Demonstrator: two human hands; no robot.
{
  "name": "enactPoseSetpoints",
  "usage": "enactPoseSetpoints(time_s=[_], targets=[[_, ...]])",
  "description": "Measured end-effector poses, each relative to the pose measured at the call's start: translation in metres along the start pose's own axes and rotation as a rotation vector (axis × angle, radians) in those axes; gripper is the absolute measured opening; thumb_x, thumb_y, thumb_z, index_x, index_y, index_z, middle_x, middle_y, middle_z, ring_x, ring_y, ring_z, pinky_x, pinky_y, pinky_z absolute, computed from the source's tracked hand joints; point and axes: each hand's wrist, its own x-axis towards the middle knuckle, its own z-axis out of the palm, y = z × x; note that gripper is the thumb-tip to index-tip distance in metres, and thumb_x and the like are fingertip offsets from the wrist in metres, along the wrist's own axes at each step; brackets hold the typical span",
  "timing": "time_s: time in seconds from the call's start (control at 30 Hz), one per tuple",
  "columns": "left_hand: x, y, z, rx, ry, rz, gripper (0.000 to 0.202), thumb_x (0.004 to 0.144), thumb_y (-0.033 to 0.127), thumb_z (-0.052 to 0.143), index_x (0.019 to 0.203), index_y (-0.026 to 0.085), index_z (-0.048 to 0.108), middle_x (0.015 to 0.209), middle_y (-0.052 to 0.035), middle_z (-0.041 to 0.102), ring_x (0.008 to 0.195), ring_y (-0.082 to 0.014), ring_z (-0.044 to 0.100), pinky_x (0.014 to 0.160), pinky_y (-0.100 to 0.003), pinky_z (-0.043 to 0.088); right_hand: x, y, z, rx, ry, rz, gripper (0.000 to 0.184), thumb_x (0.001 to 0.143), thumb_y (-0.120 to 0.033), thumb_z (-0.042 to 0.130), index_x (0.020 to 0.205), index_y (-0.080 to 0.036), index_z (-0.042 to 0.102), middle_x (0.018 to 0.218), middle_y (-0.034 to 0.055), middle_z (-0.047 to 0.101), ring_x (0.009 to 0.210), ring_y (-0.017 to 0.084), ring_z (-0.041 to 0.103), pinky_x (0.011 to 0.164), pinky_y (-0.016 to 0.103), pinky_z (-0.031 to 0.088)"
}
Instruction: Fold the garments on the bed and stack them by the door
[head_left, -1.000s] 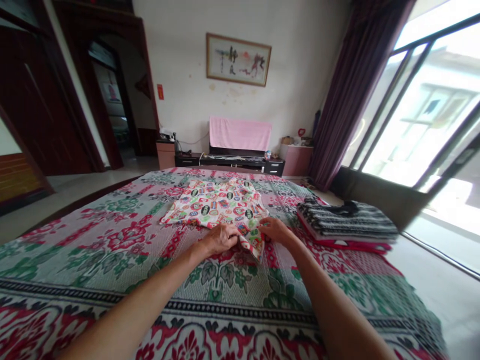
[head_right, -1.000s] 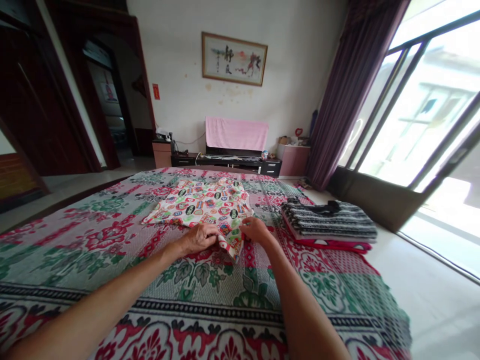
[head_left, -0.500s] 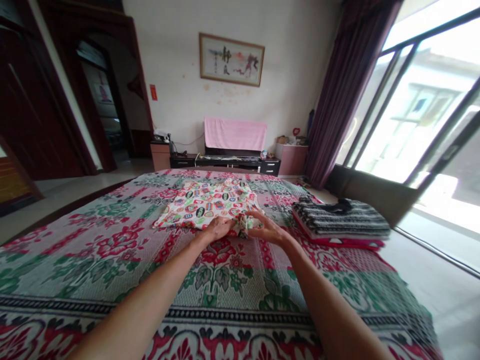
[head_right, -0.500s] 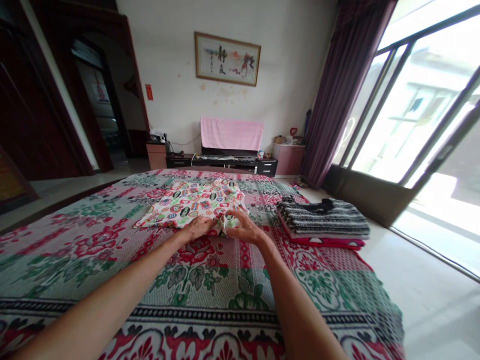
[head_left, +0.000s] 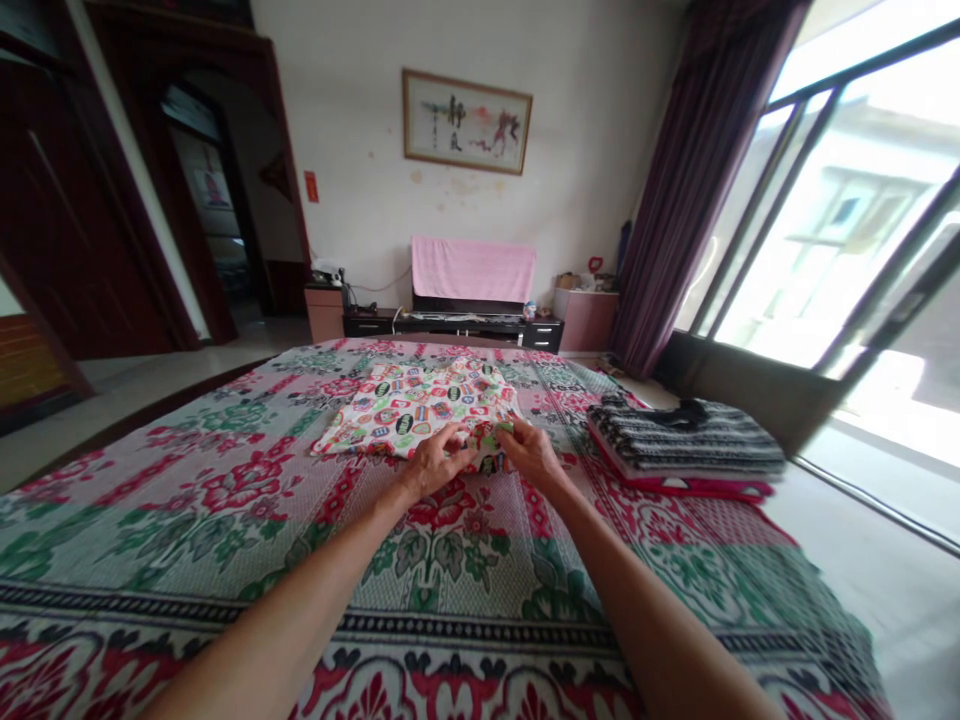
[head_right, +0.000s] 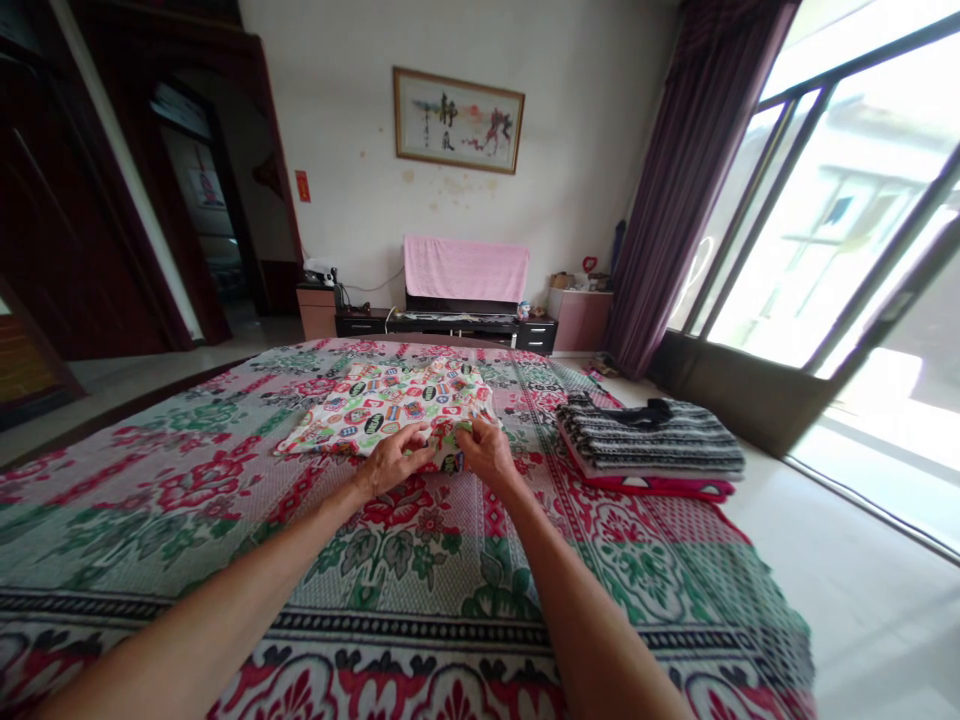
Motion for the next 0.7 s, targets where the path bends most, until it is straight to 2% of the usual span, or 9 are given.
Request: enactPoseSetpoints(time_s=[0.1,0.17,0.3,0.43,0.53,0.63,0.7], targets=[[-0.009,-0.004,0.003,0.109,0.059,0.167,0.078,0.069,0.044,0.070,0.137,0.019,0.043,0.128,-0.0124,0.058,0.117,-0.0259,0.055,0.099,-0.038,0.043,0.001,0.001,-0.001,0.080,0.001,0.013,0.026,0.075,-0.040,0.045,0.066,-0.018,0.052,0.057,-0.0044,0.041,0.055,0.009,0.038,0.051,0.021,0.032],[-0.010,-0.007,0.008,0.213,0.085,0.236,0.080,0.069,0.035,0.071,0.140,0.018,0.039,0.136,-0.0141,0.052,0.124,-0.0275,0.049,0.105,-0.042,0.040,0.000,0.000,-0.002,0.166,-0.025,0.014,0.025,0.075,-0.041,0.047,0.069,-0.017,0.054,0.059,-0.0039,0.045,0.057,0.009,0.040,0.053,0.021,0.035],[-0.006,-0.008,0.014,0.267,0.119,0.233,0.053,0.081,0.023,0.054,0.133,0.021,0.049,0.129,-0.0096,0.060,0.120,-0.0226,0.054,0.104,-0.039,0.041,-0.001,-0.004,-0.007,0.302,-0.080,0.026,0.026,0.074,-0.042,0.049,0.071,-0.017,0.054,0.062,-0.0029,0.049,0.058,0.010,0.042,0.055,0.021,0.036],[-0.003,0.000,0.003,0.179,0.148,0.142,0.035,0.084,0.025,0.048,0.114,0.020,0.066,0.115,-0.0071,0.069,0.110,-0.0207,0.061,0.098,-0.032,0.045,-0.001,-0.008,-0.022,0.272,-0.139,0.036,0.022,0.072,-0.037,0.050,0.070,-0.017,0.056,0.061,-0.0021,0.052,0.059,0.010,0.045,0.056,0.022,0.036],[-0.005,0.007,-0.013,0.132,-0.019,0.121,0.031,0.077,0.022,0.052,0.100,0.018,0.073,0.100,-0.0053,0.073,0.095,-0.0203,0.065,0.088,-0.029,0.048,-0.002,-0.011,-0.037,0.240,-0.341,0.077,0.020,0.069,-0.029,0.051,0.076,-0.015,0.063,0.062,-0.0015,0.057,0.059,0.010,0.048,0.055,0.021,0.037],[-0.009,0.014,-0.024,0.112,-0.332,0.096,0.032,0.071,0.017,0.053,0.093,0.019,0.076,0.084,-0.0011,0.074,0.081,-0.0178,0.066,0.076,-0.026,0.049,-0.006,-0.016,-0.049,0.217,-0.616,0.131,0.021,0.068,-0.026,0.056,0.082,-0.014,0.067,0.065,-0.0017,0.061,0.057,0.009,0.050,0.055,0.020,0.038],[-0.011,0.018,-0.028,0.067,-0.495,0.058,0.032,0.070,0.019,0.054,0.094,0.021,0.076,0.085,0.0011,0.075,0.079,-0.0162,0.065,0.073,-0.024,0.049,-0.010,-0.019,-0.052,0.221,-0.805,0.223,0.023,0.068,-0.027,0.060,0.086,-0.014,0.067,0.068,-0.0007,0.065,0.057,0.008,0.053,0.055,0.020,0.040]])
